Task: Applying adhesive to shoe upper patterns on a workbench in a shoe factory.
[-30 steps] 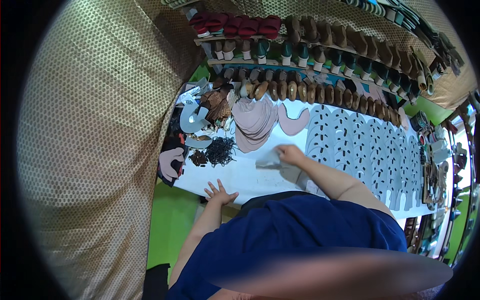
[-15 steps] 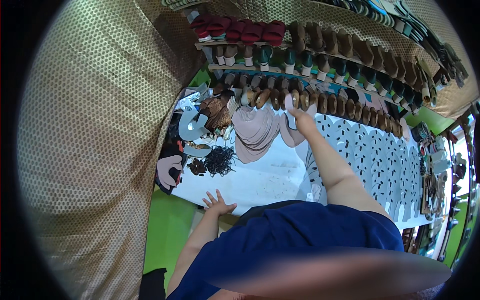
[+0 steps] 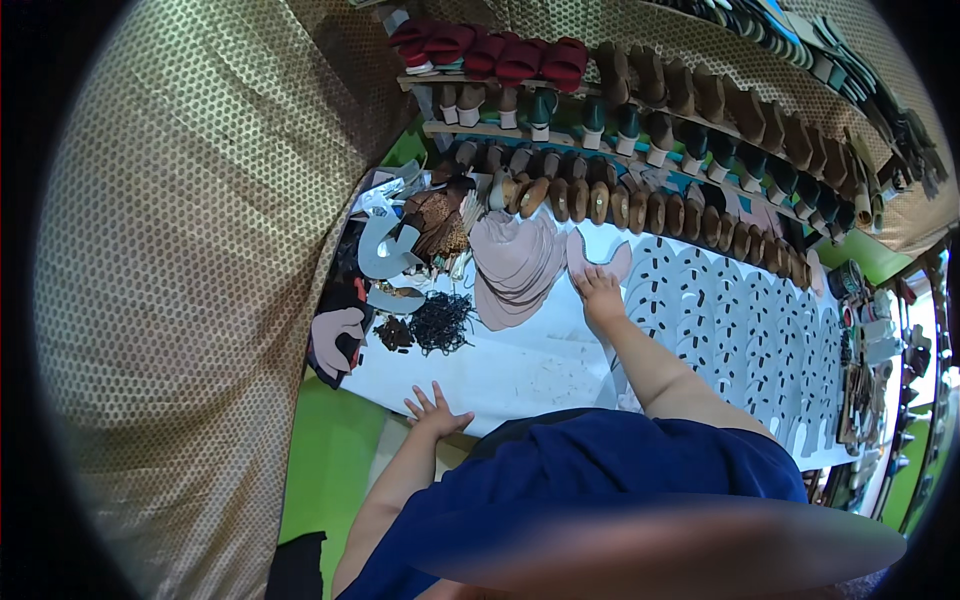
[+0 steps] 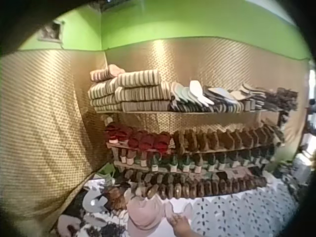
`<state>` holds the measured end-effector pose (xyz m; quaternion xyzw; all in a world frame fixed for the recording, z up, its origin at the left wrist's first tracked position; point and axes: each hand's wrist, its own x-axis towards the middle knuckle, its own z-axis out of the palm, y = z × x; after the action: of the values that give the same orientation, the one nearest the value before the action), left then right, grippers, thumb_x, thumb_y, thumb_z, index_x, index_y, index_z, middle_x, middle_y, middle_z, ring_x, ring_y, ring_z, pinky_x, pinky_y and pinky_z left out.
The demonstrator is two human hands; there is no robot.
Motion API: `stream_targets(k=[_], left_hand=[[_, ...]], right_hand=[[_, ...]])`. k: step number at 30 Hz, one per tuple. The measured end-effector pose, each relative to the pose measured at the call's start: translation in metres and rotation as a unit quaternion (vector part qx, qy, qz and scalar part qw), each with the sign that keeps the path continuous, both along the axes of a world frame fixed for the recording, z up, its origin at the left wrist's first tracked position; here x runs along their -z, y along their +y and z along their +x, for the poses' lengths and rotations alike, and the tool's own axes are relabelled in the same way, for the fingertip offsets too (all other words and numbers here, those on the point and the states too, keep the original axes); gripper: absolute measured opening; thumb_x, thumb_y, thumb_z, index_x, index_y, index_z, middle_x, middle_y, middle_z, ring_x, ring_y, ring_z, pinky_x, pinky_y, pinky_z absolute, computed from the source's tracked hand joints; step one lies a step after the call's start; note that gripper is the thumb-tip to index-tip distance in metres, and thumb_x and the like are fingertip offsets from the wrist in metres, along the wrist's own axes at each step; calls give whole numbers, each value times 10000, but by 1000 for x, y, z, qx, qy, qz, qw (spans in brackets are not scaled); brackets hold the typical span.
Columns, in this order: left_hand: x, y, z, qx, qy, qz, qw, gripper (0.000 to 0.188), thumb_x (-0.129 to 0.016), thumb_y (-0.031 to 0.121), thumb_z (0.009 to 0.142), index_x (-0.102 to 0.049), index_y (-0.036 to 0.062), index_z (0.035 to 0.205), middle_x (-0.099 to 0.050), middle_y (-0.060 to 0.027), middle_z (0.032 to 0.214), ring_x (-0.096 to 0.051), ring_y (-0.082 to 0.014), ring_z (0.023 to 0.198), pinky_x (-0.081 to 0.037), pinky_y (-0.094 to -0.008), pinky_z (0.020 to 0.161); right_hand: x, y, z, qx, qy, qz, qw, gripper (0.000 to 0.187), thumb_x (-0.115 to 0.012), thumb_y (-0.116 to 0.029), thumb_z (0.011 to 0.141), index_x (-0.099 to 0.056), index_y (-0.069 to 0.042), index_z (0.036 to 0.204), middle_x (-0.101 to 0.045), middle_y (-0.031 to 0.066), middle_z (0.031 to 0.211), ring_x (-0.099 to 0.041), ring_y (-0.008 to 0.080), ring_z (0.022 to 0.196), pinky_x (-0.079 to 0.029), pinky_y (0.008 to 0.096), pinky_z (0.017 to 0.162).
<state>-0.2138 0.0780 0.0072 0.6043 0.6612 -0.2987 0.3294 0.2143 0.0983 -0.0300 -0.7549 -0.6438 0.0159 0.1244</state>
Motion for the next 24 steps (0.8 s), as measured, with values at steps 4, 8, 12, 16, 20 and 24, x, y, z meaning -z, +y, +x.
stream_targets(k=[4, 8, 12, 16, 20, 24], left_hand=[[1, 0, 0, 8, 4, 0, 1000, 1323, -641, 778, 708, 233, 220, 1530, 328, -233, 1549, 274, -513, 1408, -21, -675, 1131], [-3, 0, 0, 4, 5, -6, 1000, 1320, -634, 784, 709, 231, 221, 1531, 325, -239, 1549, 273, -515, 1407, -19, -668, 1134], [-7, -1, 1, 2, 6, -7, 1000, 1316, -634, 784, 709, 225, 222, 1534, 321, -243, 1549, 273, -521, 1405, -15, -666, 1135], [-2, 1, 1, 11, 2, -5, 1000, 1340, -647, 783, 699, 240, 215, 1527, 338, -249, 1537, 293, -531, 1390, -21, -674, 1129], [5, -1, -4, 8, -7, -2, 1000, 1359, -659, 780, 690, 251, 210, 1522, 352, -257, 1527, 311, -542, 1375, -28, -681, 1124], [1, -1, -3, 3, -15, -3, 1000, 1344, -655, 777, 695, 239, 216, 1527, 347, -259, 1529, 309, -546, 1374, -21, -675, 1128]], right_hand=[[-4, 3, -8, 16, -18, -32, 999, 483, -511, -170, 936, -481, -182, 1418, -416, 129, 1516, -340, 357, 1424, -239, 561, 1149], [-30, 29, -28, 81, 37, -68, 994, 471, -565, -236, 914, -530, -137, 1373, -458, 123, 1479, -376, 326, 1405, -278, 577, 1124], [-35, 69, -42, -39, 147, 17, 988, 505, -627, -250, 876, -544, -99, 1351, -508, 134, 1432, -431, 323, 1367, -343, 535, 1104], [-19, 108, -62, -150, 110, 92, 978, 514, -635, -243, 868, -533, -79, 1344, -504, 111, 1443, -480, 313, 1316, -372, 456, 1105], [-22, 130, -74, -222, 63, 14, 973, 417, -629, -236, 858, -606, -125, 1259, -565, 84, 1386, -540, 319, 1246, -440, 410, 1045], [-25, 141, -68, -241, 40, -13, 970, 327, -611, -180, 820, -691, -176, 1138, -669, 78, 1221, -620, 312, 1134, -507, 405, 942]])
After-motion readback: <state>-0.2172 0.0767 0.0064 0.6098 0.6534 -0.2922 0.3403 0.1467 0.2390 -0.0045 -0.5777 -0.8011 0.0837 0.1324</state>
